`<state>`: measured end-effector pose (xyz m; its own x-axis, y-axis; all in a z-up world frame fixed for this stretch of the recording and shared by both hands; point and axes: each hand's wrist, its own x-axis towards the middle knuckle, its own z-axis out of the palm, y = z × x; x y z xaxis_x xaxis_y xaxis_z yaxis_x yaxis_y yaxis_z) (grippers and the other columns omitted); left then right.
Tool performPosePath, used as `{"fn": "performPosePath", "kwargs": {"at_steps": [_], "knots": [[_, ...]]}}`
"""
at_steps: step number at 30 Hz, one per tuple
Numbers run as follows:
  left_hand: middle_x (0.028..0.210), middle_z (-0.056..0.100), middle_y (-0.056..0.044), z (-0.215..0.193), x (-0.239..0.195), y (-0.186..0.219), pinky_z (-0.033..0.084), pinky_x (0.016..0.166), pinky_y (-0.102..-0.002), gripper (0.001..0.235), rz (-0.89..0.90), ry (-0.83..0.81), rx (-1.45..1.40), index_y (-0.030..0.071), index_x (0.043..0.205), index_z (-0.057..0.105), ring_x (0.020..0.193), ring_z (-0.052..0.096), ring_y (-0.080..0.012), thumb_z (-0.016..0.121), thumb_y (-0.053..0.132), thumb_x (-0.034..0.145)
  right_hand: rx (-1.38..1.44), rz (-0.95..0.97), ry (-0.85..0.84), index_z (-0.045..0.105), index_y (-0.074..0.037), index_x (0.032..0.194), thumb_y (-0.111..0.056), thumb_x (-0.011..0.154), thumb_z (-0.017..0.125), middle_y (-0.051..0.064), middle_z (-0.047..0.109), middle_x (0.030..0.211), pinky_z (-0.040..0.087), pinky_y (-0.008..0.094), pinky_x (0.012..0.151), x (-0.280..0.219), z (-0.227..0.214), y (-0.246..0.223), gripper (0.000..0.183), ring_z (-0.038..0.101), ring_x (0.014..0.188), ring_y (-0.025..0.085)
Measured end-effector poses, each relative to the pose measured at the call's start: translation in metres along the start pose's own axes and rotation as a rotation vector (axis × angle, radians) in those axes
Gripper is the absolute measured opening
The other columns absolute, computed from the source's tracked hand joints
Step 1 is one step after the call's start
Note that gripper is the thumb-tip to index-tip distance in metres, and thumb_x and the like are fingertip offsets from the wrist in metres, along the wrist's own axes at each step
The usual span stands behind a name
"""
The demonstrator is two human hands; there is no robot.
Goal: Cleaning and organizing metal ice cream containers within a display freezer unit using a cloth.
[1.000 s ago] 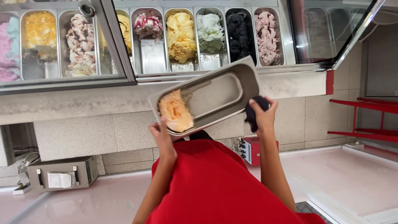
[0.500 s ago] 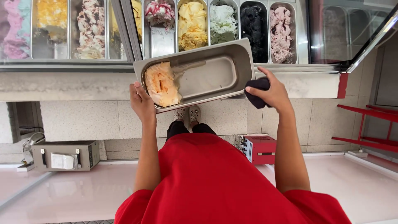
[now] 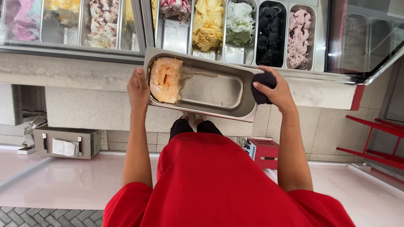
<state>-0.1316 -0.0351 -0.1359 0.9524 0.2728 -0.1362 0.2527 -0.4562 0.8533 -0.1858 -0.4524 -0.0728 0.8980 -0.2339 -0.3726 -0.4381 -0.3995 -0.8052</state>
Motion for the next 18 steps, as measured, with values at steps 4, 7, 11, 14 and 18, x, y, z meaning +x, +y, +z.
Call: {"fn": "performPosePath", "kwargs": {"at_steps": [4, 7, 11, 14, 18], "knots": [[0.065, 0.049, 0.004, 0.000, -0.007, -0.029, 0.052, 0.054, -0.022, 0.081, -0.425, 0.032, -0.564, 0.023, 0.092, 0.061, 0.058, 0.061, -0.0096, 0.013, 0.089, 0.083, -0.105, -0.011, 0.106, 0.070, -0.017, 0.128, -0.045, 0.074, 0.093, 0.017, 0.066, 0.104, 0.048, 0.046, 0.086, -0.010, 0.015, 0.034, 0.064, 0.064, 0.099, 0.032], [0.121, 0.060, -0.004, 0.023, -0.075, -0.018, 0.049, 0.107, -0.045, 0.071, -0.569, 0.208, -0.920, 0.027, 0.120, 0.047, 0.117, 0.061, -0.0252, 0.040, 0.089, 0.087, 0.059, 0.110, 0.175, 0.072, -0.022, 0.118, -0.040, 0.074, 0.092, 0.007, 0.064, 0.095, 0.048, 0.038, 0.078, -0.042, 0.034, 0.019, 0.052, 0.061, 0.092, 0.024], [0.134, 0.036, -0.015, 0.052, -0.162, 0.037, 0.053, 0.093, -0.054, 0.067, -0.792, -0.121, -0.839, 0.015, 0.148, 0.024, 0.114, 0.054, -0.0329, 0.053, 0.050, 0.099, 0.310, 0.269, 0.237, 0.070, -0.014, 0.115, -0.026, 0.072, 0.095, 0.007, 0.060, 0.089, 0.051, 0.036, 0.065, -0.085, 0.039, -0.016, 0.051, 0.060, 0.081, 0.023], [0.132, 0.049, -0.013, 0.058, -0.173, 0.044, 0.056, 0.087, -0.050, 0.062, -0.633, -0.137, -0.767, 0.014, 0.142, 0.033, 0.109, 0.059, -0.0269, 0.073, 0.029, 0.096, 0.413, 0.243, 0.210, 0.068, -0.010, 0.114, -0.017, 0.074, 0.091, 0.007, 0.059, 0.085, 0.053, 0.033, 0.059, -0.104, 0.035, -0.052, 0.046, 0.061, 0.074, 0.020], [0.092, 0.069, -0.002, 0.063, -0.171, 0.026, 0.059, 0.069, -0.031, 0.023, -0.543, 0.186, -0.854, 0.010, 0.106, 0.061, 0.079, 0.063, -0.0113, 0.079, 0.017, 0.093, 0.283, 0.123, 0.036, 0.069, -0.008, 0.113, -0.012, 0.075, 0.088, 0.005, 0.061, 0.080, 0.052, 0.028, 0.060, -0.119, 0.015, -0.084, 0.043, 0.061, 0.073, 0.015]]}}
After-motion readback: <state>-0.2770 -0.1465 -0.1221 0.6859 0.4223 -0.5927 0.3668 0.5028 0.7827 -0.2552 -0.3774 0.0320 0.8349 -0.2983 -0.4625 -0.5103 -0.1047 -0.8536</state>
